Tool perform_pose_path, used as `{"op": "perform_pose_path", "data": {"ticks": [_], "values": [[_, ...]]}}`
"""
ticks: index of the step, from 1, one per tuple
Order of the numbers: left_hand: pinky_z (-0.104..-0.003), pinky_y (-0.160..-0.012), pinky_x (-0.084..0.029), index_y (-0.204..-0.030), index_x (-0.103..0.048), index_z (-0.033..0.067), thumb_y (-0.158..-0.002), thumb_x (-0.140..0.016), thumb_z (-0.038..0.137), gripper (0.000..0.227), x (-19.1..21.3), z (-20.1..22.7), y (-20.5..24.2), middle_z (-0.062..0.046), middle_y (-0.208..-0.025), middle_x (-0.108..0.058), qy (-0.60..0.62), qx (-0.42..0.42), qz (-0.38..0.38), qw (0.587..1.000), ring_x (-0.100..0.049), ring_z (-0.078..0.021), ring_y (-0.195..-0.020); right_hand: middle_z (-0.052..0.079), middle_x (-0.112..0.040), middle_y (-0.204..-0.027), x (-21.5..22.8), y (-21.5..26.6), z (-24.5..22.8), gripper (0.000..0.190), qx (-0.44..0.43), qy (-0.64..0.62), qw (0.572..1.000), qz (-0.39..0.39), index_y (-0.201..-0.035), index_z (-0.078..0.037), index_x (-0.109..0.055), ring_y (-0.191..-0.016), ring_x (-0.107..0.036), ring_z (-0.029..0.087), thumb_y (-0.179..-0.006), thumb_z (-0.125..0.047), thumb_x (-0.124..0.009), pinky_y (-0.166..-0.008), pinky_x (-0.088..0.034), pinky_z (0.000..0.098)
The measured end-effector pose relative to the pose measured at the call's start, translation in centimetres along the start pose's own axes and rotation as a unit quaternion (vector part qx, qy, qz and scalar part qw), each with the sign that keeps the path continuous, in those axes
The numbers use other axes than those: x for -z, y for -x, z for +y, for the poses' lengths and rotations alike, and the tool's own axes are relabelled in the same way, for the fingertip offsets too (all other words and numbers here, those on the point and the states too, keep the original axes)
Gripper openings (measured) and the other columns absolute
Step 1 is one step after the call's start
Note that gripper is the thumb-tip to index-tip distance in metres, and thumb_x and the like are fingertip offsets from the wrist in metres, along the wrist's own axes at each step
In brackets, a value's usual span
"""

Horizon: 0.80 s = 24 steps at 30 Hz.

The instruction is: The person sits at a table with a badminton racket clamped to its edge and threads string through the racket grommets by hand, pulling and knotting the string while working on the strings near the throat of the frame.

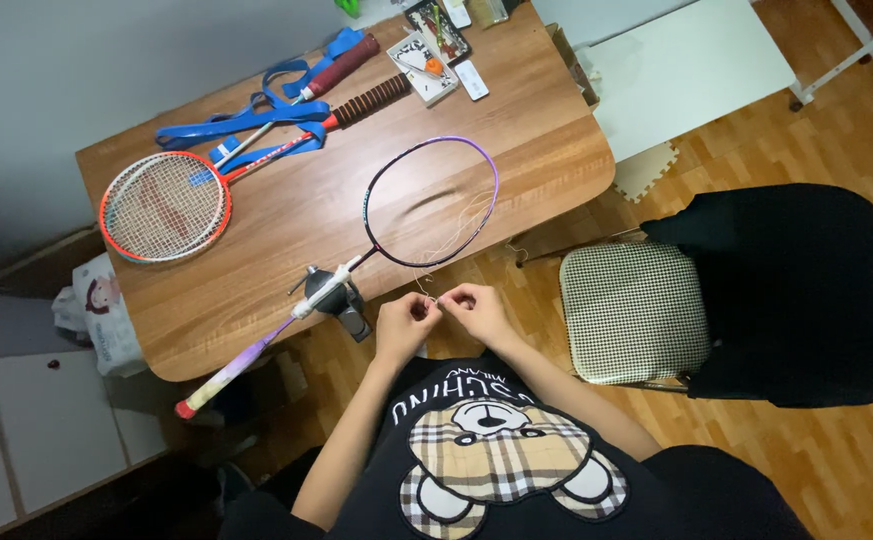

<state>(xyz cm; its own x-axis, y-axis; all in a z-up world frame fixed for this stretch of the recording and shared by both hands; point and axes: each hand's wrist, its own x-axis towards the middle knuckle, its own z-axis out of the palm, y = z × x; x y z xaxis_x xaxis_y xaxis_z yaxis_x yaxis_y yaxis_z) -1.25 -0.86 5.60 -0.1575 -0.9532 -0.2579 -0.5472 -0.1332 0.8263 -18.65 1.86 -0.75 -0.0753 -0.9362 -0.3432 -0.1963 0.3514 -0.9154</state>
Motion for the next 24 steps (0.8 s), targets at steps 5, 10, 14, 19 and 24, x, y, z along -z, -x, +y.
{"op": "perform_pose_path", "data": {"ticks": [5,10,14,19,24], "values": [[-0.032,-0.066,-0.054,-0.078,-0.072,0.0047,-0.079,-0.077,0.023,0.019,0.0,-0.3,0.2,-0.01,-0.07,-0.072,-0.07,-0.113,0.02,0.991,-0.07,-0.023,-0.063,-0.004,-0.07,-0.071,-0.2,-0.2,0.1,0.012,0.003,-0.016,1.0,-0.016,-0.092,-0.001,-0.078,-0.057,-0.049,0.0,-0.088,-0.012,-0.076,-0.052,-0.041,0.0207],[-0.031,-0.065,-0.056,-0.087,-0.072,0.0041,-0.084,-0.076,0.023,0.019,-0.3,0.1,0.2,-0.011,-0.074,-0.072,-0.045,-0.06,0.002,0.997,-0.072,-0.0219,-0.066,-0.003,-0.065,-0.069,-0.4,-0.7,1.2,0.011,-0.024,-0.041,0.999,-0.024,-0.091,-0.001,-0.078,-0.056,-0.046,-0.001,-0.089,-0.011,-0.076,-0.05,-0.037,0.0203],[-0.028,-0.068,-0.056,-0.094,-0.072,0.0023,-0.087,-0.076,0.016,0.016,-1.3,-1.7,0.1,-0.008,-0.08,-0.075,0.072,-0.028,-0.001,0.997,-0.07,-0.0136,-0.071,-0.006,-0.067,-0.071,-0.6,-1.0,2.1,0.01,-0.017,-0.087,0.996,-0.024,-0.092,-0.002,-0.077,-0.057,-0.047,-0.002,-0.089,-0.012,-0.075,-0.051,-0.038,0.0189],[-0.025,-0.072,-0.056,-0.097,-0.074,0.001,-0.087,-0.075,0.012,0.015,-1.9,-3.1,0.1,-0.005,-0.082,-0.076,0.125,-0.03,0.007,0.992,-0.07,-0.0085,-0.075,-0.005,-0.059,-0.064,-0.2,-0.2,0.9,0.011,-0.02,-0.045,0.998,-0.024,-0.091,-0.002,-0.077,-0.054,-0.042,-0.001,-0.09,-0.013,-0.076,-0.049,-0.033,0.0204],[-0.024,-0.074,-0.057,-0.098,-0.076,0.0013,-0.089,-0.074,0.012,0.014,-1.1,-2.5,0.0,-0.005,-0.085,-0.078,0.156,-0.009,-0.033,0.987,-0.07,-0.0075,-0.077,-0.002,-0.07,-0.069,0.1,-0.1,0.4,0.015,0.014,-0.002,1.0,-0.002,-0.093,-0.001,-0.08,-0.058,-0.05,0.0,-0.088,-0.015,-0.079,-0.053,-0.041,0.0206]]}}
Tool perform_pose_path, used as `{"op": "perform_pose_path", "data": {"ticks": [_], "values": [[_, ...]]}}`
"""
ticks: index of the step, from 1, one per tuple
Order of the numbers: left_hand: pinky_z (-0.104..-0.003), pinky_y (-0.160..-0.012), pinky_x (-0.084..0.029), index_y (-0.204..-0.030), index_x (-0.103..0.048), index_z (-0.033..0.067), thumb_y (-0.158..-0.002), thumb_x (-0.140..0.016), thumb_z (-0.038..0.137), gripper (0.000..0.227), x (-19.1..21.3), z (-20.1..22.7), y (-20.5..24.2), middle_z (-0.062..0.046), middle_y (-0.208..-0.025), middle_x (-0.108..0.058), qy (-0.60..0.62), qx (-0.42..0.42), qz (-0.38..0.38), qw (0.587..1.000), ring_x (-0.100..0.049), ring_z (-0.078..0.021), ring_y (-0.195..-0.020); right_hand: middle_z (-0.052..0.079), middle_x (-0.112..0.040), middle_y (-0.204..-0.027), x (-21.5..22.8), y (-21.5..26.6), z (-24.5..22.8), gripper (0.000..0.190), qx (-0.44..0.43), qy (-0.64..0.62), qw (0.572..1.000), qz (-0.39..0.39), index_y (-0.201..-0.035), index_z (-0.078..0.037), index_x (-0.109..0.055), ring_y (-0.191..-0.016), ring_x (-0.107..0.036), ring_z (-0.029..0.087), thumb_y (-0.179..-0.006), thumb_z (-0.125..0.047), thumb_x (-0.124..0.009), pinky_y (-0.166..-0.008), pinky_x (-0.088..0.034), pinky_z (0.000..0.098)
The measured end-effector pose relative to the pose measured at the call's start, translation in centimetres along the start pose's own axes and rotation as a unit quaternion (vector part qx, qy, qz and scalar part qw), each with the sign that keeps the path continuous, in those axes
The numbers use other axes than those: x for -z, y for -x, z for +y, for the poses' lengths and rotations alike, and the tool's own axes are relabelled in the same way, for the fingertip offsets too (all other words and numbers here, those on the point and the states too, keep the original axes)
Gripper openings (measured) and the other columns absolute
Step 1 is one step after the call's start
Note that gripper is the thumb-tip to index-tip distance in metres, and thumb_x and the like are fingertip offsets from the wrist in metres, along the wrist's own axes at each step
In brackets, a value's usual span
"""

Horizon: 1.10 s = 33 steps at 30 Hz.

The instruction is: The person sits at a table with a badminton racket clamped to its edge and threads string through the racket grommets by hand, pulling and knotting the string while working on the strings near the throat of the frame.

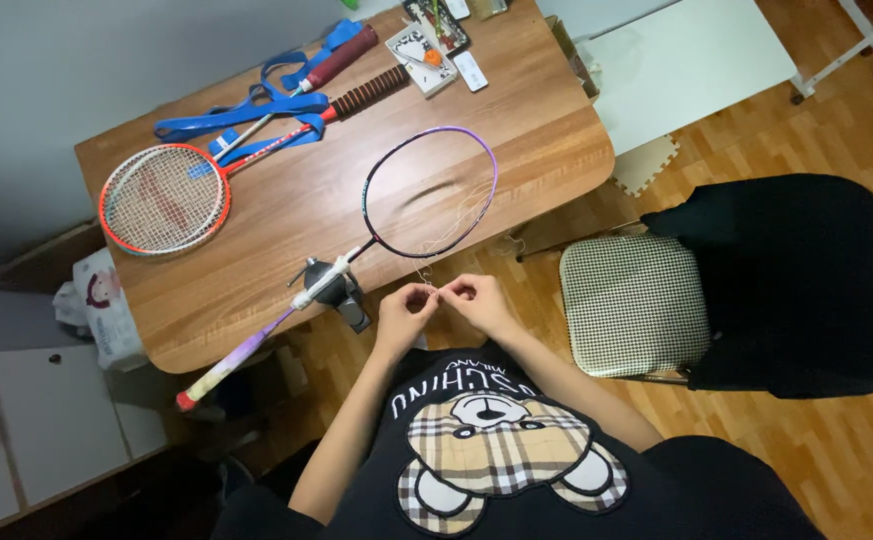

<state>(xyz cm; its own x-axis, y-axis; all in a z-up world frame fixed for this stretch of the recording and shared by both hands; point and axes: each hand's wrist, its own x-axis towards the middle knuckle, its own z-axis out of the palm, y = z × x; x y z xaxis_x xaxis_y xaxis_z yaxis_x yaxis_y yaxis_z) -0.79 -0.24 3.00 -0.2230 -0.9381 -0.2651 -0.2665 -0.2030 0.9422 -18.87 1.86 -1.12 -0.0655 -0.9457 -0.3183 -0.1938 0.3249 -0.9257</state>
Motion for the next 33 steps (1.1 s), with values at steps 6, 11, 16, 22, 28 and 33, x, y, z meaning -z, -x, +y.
{"op": "perform_pose_path", "data": {"ticks": [6,11,16,22,28,33], "values": [[-0.026,-0.072,-0.056,-0.097,-0.077,-0.001,-0.087,-0.078,0.014,0.017,-0.1,0.1,-0.5,-0.005,-0.082,-0.077,-0.04,0.007,0.002,0.999,-0.07,-0.0098,-0.075,0.002,-0.075,-0.078,0.5,0.7,-1.5,0.017,-0.01,-0.031,0.999,-0.005,-0.098,0.0,-0.079,-0.066,-0.061,0.002,-0.09,-0.015,-0.077,-0.061,-0.05,0.0203],[-0.022,-0.071,-0.053,-0.1,-0.077,-0.0009,-0.098,-0.07,0.019,0.022,-0.7,-4.1,-1.9,-0.002,-0.088,-0.076,0.129,0.053,-0.034,0.99,-0.065,-0.0073,-0.077,0.001,-0.078,-0.089,1.4,0.6,-2.7,0.015,0.055,-0.106,0.993,-0.025,-0.101,0.0,-0.077,-0.076,-0.067,0.001,-0.093,-0.012,-0.074,-0.068,-0.053,0.0184],[-0.019,-0.074,-0.051,-0.11,-0.075,0.0039,-0.099,-0.067,0.023,0.024,-0.3,-1.5,-2.0,0.0,-0.094,-0.075,0.251,0.115,-0.043,0.96,-0.065,-0.0052,-0.082,0.0,-0.077,-0.089,2.5,0.4,-5.3,0.013,0.052,-0.075,0.995,-0.034,-0.103,-0.002,-0.078,-0.07,-0.057,0.0,-0.094,-0.011,-0.073,-0.062,-0.044,0.0171],[-0.025,-0.071,-0.051,-0.116,-0.07,-0.0017,-0.105,-0.066,0.023,0.027,-0.5,-1.5,-2.6,-0.001,-0.094,-0.071,0.412,0.17,-0.08,0.891,-0.061,-0.0085,-0.079,-0.002,-0.071,-0.086,2.4,-0.3,-5.1,0.014,0.047,-0.109,0.993,-0.012,-0.105,0.0,-0.075,-0.071,-0.056,0.001,-0.097,-0.011,-0.073,-0.062,-0.044,0.0174],[-0.024,-0.078,-0.054,-0.129,-0.063,-0.0002,-0.099,-0.065,0.012,0.032,-0.9,-1.4,-2.6,-0.003,-0.106,-0.073,0.455,0.152,-0.087,0.873,-0.065,-0.0086,-0.085,0.0,-0.075,-0.093,2.3,-0.9,-4.2,0.016,0.025,-0.178,0.983,-0.021,-0.105,0.001,-0.074,-0.08,-0.064,0.003,-0.099,-0.013,-0.069,-0.07,-0.05,0.0174],[-0.023,-0.072,-0.049,-0.127,-0.067,-0.0024,-0.102,-0.068,0.014,0.03,-0.9,-1.8,-2.8,-0.003,-0.103,-0.074,0.457,0.141,-0.075,0.875,-0.06,-0.007,-0.079,0.002,-0.076,-0.097,2.4,-0.7,-4.9,0.014,0.032,-0.207,0.977,-0.031,-0.106,0.001,-0.073,-0.085,-0.069,0.003,-0.099,-0.011,-0.069,-0.077,-0.055,0.0177]]}}
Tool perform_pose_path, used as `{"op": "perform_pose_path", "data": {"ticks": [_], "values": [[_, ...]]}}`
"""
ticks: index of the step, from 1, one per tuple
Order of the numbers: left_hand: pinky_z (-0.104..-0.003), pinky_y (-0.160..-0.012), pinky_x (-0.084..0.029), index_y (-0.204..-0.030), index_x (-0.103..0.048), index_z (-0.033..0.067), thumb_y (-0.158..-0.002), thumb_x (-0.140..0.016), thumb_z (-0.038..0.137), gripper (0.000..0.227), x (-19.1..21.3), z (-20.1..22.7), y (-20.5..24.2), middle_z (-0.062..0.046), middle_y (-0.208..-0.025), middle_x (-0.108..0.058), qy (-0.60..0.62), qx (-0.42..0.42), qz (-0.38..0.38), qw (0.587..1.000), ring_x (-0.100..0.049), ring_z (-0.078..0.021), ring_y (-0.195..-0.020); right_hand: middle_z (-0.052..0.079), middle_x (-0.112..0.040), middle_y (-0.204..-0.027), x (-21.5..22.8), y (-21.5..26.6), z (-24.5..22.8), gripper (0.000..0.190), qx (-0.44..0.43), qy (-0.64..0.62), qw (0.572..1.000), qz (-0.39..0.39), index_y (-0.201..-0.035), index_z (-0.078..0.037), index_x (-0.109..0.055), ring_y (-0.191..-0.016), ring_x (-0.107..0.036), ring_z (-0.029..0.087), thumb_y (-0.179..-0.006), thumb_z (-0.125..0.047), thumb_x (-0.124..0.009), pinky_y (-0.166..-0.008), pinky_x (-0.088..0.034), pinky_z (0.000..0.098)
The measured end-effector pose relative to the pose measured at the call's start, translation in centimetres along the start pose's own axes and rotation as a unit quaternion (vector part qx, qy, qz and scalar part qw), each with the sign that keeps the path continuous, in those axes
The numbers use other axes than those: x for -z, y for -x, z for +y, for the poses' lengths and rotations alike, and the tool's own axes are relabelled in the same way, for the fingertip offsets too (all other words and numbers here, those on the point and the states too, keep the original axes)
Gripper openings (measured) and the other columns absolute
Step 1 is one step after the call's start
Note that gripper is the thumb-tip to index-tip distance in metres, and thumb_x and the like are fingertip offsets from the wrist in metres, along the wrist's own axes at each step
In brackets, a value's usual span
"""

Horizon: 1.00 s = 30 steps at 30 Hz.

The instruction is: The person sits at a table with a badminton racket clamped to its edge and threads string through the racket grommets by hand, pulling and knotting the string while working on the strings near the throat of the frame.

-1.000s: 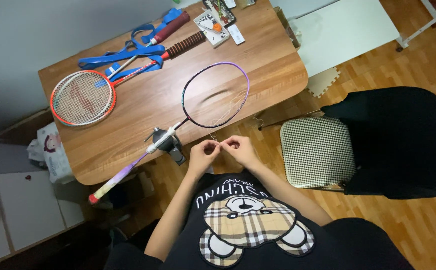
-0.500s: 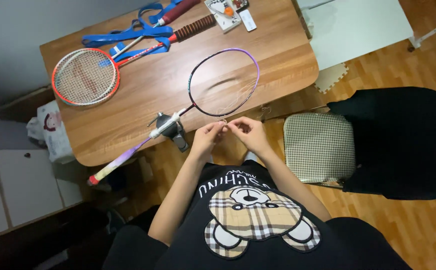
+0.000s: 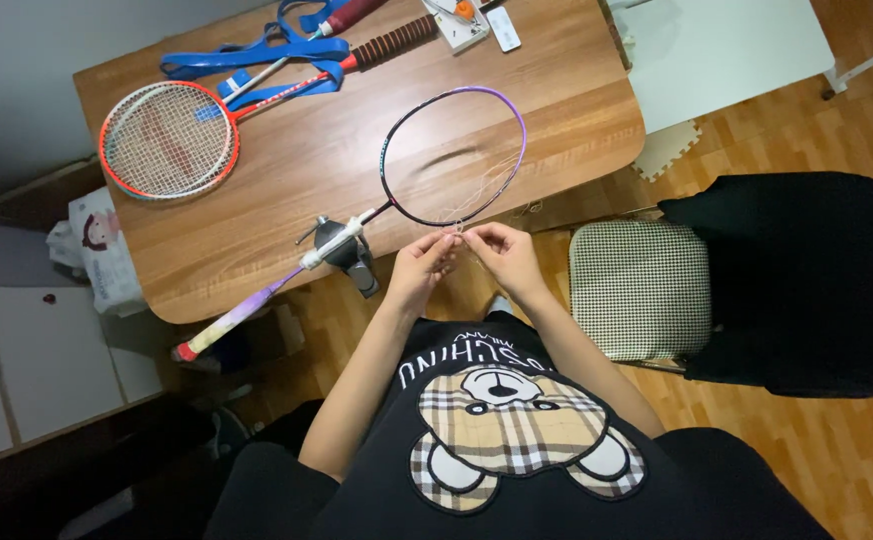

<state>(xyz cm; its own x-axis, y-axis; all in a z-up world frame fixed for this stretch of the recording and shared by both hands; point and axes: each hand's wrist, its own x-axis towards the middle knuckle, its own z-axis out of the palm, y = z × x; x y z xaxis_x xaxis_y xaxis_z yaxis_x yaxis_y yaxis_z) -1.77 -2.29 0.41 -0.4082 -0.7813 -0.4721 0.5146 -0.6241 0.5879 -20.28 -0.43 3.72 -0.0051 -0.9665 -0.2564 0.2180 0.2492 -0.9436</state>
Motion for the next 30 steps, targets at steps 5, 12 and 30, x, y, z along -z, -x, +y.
{"op": "perform_pose_path", "data": {"ticks": [5,12,30], "values": [[-0.022,-0.071,-0.049,-0.126,-0.068,-0.0004,-0.101,-0.066,0.017,0.031,-0.6,0.9,0.0,-0.001,-0.102,-0.074,-0.015,0.012,0.013,1.0,-0.061,-0.0062,-0.079,0.002,-0.07,-0.093,-2.1,1.2,-5.6,0.016,0.157,0.247,0.955,0.049,-0.106,-0.003,-0.074,-0.064,-0.053,0.005,-0.09,-0.007,-0.079,-0.055,-0.044,0.0221],[-0.02,-0.065,-0.043,-0.126,-0.069,0.0028,-0.099,-0.067,0.021,0.032,-1.3,1.5,0.0,0.001,-0.102,-0.074,-0.034,0.027,0.027,0.999,-0.052,-0.0019,-0.072,0.006,-0.07,-0.095,-2.1,1.6,-7.5,0.02,0.273,0.356,0.893,0.037,-0.11,-0.007,-0.074,-0.064,-0.06,0.012,-0.09,-0.003,-0.077,-0.056,-0.048,0.0256],[-0.019,-0.067,-0.043,-0.121,-0.072,0.0067,-0.098,-0.068,0.025,0.029,-1.8,0.8,-0.3,0.004,-0.1,-0.073,-0.145,0.023,0.035,0.989,-0.058,-0.0013,-0.079,0.009,-0.068,-0.094,-1.3,1.8,-7.5,0.013,0.277,0.343,0.897,0.031,-0.104,-0.003,-0.072,-0.07,-0.063,0.017,-0.092,0.001,-0.073,-0.061,-0.05,0.0276]]}}
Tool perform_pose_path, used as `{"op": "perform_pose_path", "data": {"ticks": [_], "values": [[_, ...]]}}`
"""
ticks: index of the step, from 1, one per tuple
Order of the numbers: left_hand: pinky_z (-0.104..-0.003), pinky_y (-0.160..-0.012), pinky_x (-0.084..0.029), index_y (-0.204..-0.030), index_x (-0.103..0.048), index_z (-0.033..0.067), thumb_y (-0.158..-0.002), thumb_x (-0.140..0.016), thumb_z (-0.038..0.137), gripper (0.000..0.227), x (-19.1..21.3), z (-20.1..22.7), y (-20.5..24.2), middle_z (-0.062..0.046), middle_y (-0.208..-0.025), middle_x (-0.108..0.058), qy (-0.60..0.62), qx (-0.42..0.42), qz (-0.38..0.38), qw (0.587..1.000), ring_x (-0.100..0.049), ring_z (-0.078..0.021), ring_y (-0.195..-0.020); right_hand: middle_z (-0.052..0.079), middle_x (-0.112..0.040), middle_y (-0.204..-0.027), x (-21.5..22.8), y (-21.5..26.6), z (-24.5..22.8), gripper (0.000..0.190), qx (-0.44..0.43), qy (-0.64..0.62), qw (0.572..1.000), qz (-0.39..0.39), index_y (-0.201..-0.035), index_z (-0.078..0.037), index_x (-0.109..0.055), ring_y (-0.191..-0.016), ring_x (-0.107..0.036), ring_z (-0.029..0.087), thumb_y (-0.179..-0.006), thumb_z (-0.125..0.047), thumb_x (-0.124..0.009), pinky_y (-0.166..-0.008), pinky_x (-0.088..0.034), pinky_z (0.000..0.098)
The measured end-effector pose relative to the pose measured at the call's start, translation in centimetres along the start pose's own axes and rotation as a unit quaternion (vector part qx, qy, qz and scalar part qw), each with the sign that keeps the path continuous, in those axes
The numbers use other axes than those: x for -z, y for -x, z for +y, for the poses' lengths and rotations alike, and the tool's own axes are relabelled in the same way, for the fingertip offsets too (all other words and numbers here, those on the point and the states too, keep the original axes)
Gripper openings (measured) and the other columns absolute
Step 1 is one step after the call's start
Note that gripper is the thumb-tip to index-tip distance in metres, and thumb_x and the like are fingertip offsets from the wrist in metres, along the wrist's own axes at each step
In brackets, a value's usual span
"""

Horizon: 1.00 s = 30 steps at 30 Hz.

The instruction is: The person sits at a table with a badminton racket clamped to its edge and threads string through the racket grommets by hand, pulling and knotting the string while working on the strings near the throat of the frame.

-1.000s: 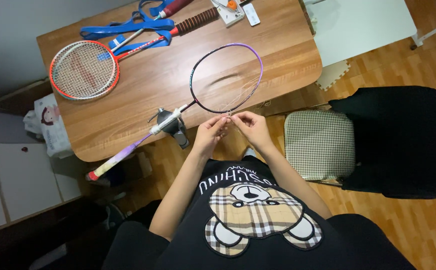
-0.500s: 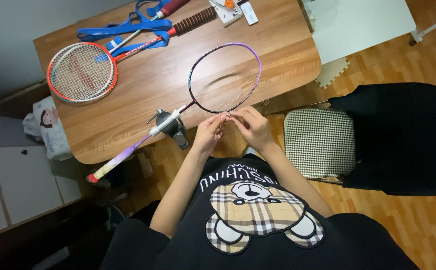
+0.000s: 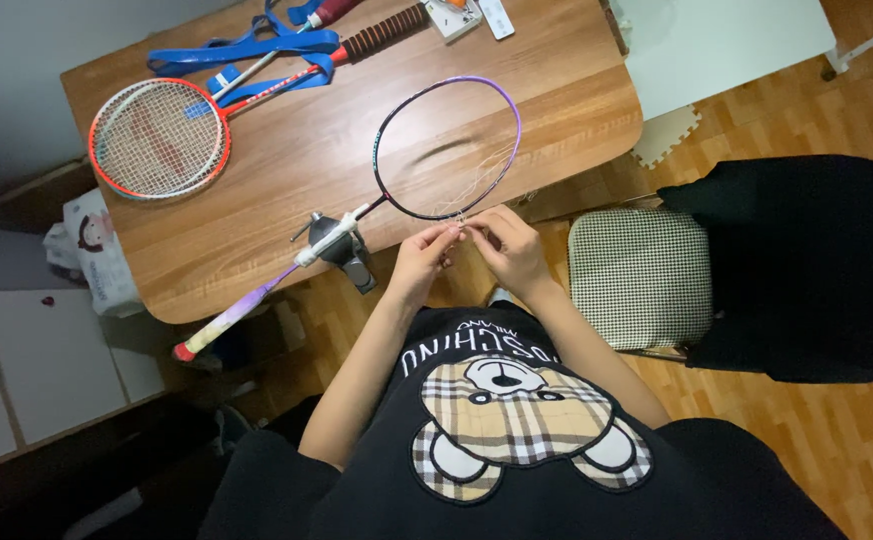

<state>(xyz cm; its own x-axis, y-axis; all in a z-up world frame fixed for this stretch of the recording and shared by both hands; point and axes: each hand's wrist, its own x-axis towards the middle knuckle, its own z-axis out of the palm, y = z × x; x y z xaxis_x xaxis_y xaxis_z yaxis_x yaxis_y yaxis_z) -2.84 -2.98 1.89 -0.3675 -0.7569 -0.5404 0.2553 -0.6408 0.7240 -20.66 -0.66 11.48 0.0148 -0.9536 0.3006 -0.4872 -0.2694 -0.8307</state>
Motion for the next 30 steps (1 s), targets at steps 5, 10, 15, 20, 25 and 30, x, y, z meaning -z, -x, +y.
{"op": "perform_pose_path", "data": {"ticks": [5,10,15,20,25,30], "values": [[-0.018,-0.065,-0.042,-0.116,-0.075,0.0055,-0.099,-0.069,0.024,0.026,-0.6,0.3,0.6,0.004,-0.097,-0.073,-0.027,-0.014,0.004,1.0,-0.054,-0.0017,-0.074,0.007,-0.066,-0.094,-0.1,0.3,0.1,0.009,-0.038,-0.025,0.999,-0.017,-0.103,-0.002,-0.07,-0.066,-0.06,0.012,-0.094,-0.001,-0.071,-0.059,-0.048,0.0257],[-0.018,-0.06,-0.039,-0.114,-0.075,0.005,-0.098,-0.069,0.024,0.025,-0.8,-0.1,0.8,0.004,-0.095,-0.073,-0.03,-0.014,0.029,0.999,-0.05,-0.0017,-0.067,0.006,-0.065,-0.09,-0.3,0.4,0.3,0.008,-0.078,-0.044,0.996,-0.011,-0.102,-0.003,-0.072,-0.062,-0.058,0.012,-0.094,-0.003,-0.073,-0.056,-0.046,0.0254],[-0.019,-0.077,-0.052,-0.106,-0.076,-0.0008,-0.1,-0.069,0.016,0.019,0.6,-2.8,-0.3,-0.001,-0.094,-0.076,-0.158,-0.157,0.042,0.974,-0.066,-0.0039,-0.084,0.009,-0.063,-0.098,1.5,-1.0,-1.4,0.041,-0.054,-0.046,0.993,-0.094,-0.127,-0.006,-0.071,-0.074,-0.059,0.017,-0.089,0.005,-0.06,-0.067,-0.05,0.0268],[-0.02,-0.075,-0.051,-0.104,-0.076,-0.0012,-0.099,-0.068,0.016,0.019,1.4,-3.7,-0.2,0.0,-0.092,-0.075,-0.17,-0.144,0.042,0.974,-0.065,-0.0055,-0.083,0.011,-0.064,-0.096,0.5,0.2,2.2,0.022,-0.023,-0.048,0.987,-0.154,-0.111,-0.007,-0.074,-0.084,-0.063,0.019,-0.092,-0.001,-0.066,-0.073,-0.052,0.0281],[-0.019,-0.064,-0.044,-0.106,-0.075,0.0019,-0.1,-0.066,0.018,0.019,1.2,-2.8,0.3,0.001,-0.088,-0.072,-0.091,-0.08,0.036,0.992,-0.057,-0.0036,-0.072,0.008,-0.068,-0.091,-0.1,1.5,4.9,0.007,-0.102,-0.071,0.981,-0.146,-0.1,-0.004,-0.073,-0.076,-0.064,0.015,-0.095,-0.008,-0.071,-0.067,-0.05,0.0266],[-0.019,-0.064,-0.045,-0.105,-0.075,0.0031,-0.103,-0.061,0.021,0.023,1.5,-3.2,-0.1,0.003,-0.09,-0.072,-0.046,-0.026,0.006,0.999,-0.058,-0.0027,-0.074,0.004,-0.076,-0.096,-1.5,3.0,5.9,0.015,-0.252,-0.249,0.923,-0.153,-0.105,0.0,-0.073,-0.084,-0.065,0.007,-0.099,-0.014,-0.07,-0.073,-0.051,0.022]]}}
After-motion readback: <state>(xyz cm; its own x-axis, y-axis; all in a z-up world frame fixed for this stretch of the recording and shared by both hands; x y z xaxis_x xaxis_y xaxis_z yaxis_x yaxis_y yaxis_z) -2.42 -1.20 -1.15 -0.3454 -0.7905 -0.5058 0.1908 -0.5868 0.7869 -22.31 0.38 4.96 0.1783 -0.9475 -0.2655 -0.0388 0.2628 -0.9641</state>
